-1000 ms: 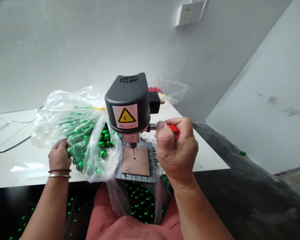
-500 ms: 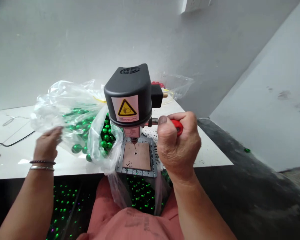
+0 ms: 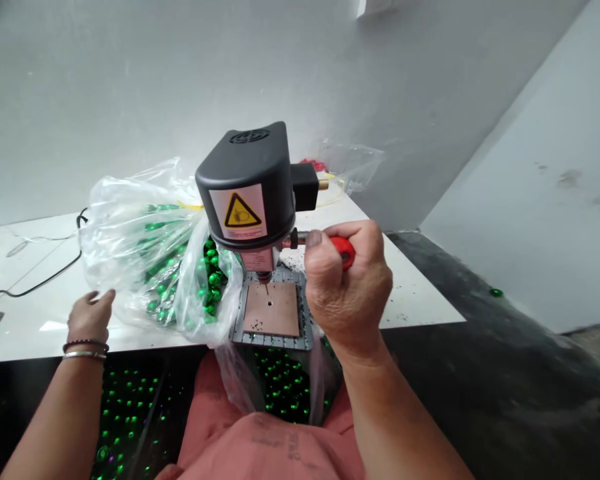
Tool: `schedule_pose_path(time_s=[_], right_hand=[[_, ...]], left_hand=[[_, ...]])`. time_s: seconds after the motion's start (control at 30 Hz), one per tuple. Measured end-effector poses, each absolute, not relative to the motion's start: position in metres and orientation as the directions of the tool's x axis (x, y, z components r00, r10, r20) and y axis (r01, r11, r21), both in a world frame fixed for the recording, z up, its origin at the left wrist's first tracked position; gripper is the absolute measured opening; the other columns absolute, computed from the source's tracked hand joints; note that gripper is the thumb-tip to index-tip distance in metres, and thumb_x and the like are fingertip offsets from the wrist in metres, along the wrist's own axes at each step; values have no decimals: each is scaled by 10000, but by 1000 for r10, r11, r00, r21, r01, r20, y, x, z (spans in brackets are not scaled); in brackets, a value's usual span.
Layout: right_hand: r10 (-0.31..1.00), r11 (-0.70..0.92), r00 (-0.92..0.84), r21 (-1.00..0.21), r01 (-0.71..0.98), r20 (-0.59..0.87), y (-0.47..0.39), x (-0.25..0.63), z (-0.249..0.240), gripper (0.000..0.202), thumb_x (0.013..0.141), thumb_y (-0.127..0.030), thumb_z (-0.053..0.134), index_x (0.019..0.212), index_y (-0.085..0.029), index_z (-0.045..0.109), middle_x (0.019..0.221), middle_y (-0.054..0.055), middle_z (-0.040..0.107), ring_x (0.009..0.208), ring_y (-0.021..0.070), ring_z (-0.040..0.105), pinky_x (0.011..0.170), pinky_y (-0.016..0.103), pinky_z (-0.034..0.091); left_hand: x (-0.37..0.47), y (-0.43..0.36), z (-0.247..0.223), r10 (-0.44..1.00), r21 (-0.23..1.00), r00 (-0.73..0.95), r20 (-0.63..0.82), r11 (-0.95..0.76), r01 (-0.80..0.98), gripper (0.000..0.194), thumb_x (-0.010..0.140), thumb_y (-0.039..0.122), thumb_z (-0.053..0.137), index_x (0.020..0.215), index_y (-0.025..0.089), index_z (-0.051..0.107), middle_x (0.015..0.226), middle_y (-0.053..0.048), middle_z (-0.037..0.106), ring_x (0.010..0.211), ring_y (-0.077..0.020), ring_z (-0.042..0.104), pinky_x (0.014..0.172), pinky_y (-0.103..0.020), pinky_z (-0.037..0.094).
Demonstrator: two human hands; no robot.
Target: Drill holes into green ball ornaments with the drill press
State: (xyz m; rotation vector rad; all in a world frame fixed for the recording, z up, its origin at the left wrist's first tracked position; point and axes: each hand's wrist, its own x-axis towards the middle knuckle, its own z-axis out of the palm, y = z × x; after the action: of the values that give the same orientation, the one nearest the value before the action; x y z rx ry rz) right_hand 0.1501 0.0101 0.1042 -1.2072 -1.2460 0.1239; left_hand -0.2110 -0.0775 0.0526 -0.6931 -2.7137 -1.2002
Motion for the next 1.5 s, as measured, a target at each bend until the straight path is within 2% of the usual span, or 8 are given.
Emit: schedule_pose_path(time_s=[0.07,0.17,0.3,0.53,0.87,1.07,1.3,1.5], right_hand=[[659,422,394,-749,511,640,10,150,103,279,737,-453,470,707,-177,499,568,-33,476,517,75,442,515,231,346],[667,414,399,-758,504,629,11,149,101,287,743,-466,465,716,-182,491,571,-37,479,518,74,454,520,231,354],[659,428,386,-744,513,646,10,150,100,291,749,-468,462,715,-181,489,562,-39,473,501,69,445,500,222,351],[649,466,336,-706,534,683,8,153,102,267,771,-445,454,698,-190,489,576,-32,468,494,59,412,468,206,329],[628,496,336,-694,521,702,9,154,99,248,755,-436,489,687,-197,503,567,-32,482,493,64,428,453,202,335],[616,513,322,-676,529,719,8,156,100,242,756,-428,494,676,-200,499,559,-29,492,483,67,433,449,211,339],[606,534,327,-675,508,725,8,154,100,235,758,-425,488,670,-207,479,560,-29,497,474,76,441,449,228,341],[599,573,298,-658,488,743,8,154,99,201,770,-388,485,686,-208,456,537,-43,475,448,64,415,435,222,326]], left_hand=[[-185,-77,60,238,671,-903,357,608,425,565,699,343,595,1188,75,509,1061,-171,572,1036,-313,529,924,-491,410],[-115,-72,76,462,609,-654,599,268,747,438,807,353,489,1202,165,512,1129,-106,549,1006,-218,550,936,-385,428],[-31,-48,69,853,706,-301,427,-106,701,356,860,301,423,1186,192,513,1057,-71,616,941,-163,590,881,-315,471],[-74,-20,3,815,475,-497,297,326,817,418,807,145,383,1201,92,511,1157,-165,567,1162,-264,477,1009,-403,368],[-77,-4,-15,960,134,-176,216,149,980,512,786,146,451,1298,135,443,1280,-165,472,1178,-272,453,980,-401,376],[-77,5,-14,935,257,-295,198,241,936,432,817,243,472,1234,136,501,1171,-179,546,1060,-279,534,893,-398,423],[-71,-33,23,892,988,-452,27,45,146,442,740,400,585,1118,178,528,927,-50,631,702,-138,592,620,-256,461],[-34,-57,41,952,819,-143,-270,150,-554,317,669,245,663,950,161,541,900,-50,608,719,-137,624,508,-180,430]])
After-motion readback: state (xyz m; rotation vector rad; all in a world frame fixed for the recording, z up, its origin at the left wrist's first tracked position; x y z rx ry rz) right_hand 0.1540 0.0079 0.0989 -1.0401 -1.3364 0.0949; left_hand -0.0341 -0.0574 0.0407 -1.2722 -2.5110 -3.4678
